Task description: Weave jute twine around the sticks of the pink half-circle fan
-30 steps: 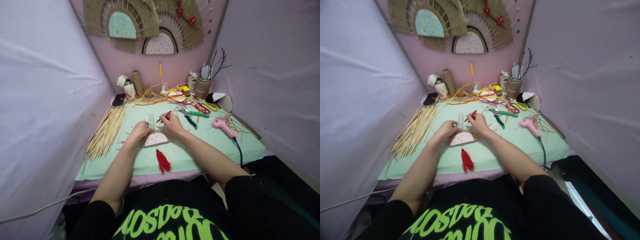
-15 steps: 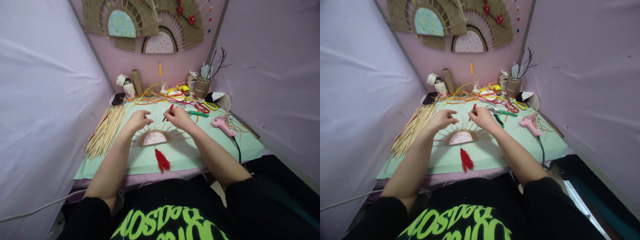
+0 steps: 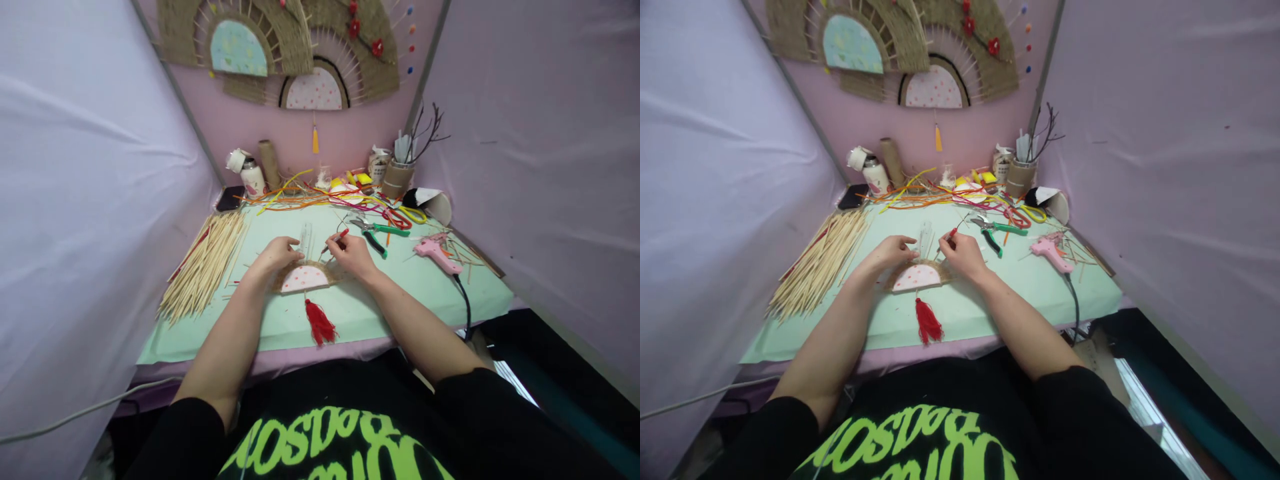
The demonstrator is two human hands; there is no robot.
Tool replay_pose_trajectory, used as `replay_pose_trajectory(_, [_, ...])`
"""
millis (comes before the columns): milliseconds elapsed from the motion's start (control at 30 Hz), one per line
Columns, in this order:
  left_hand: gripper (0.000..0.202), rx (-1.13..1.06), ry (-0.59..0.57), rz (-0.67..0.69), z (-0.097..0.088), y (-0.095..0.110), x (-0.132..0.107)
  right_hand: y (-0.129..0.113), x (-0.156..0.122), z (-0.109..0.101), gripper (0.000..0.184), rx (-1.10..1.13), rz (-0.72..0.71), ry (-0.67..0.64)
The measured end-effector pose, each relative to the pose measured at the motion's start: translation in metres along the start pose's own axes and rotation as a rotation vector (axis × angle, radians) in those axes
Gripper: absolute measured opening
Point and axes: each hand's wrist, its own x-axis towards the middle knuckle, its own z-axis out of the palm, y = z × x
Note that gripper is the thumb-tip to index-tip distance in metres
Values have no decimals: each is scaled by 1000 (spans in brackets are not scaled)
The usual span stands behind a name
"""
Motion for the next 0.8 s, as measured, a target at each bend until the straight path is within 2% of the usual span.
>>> replay_pose_trajectory(400, [60,57,16,-28,7,1,2,-1,-5,1,24,-72,-23,-37])
replay_pose_trajectory(800, [61,54,12,-20,8,-1,4,-10,-7,-1,23,-24,-4,-69])
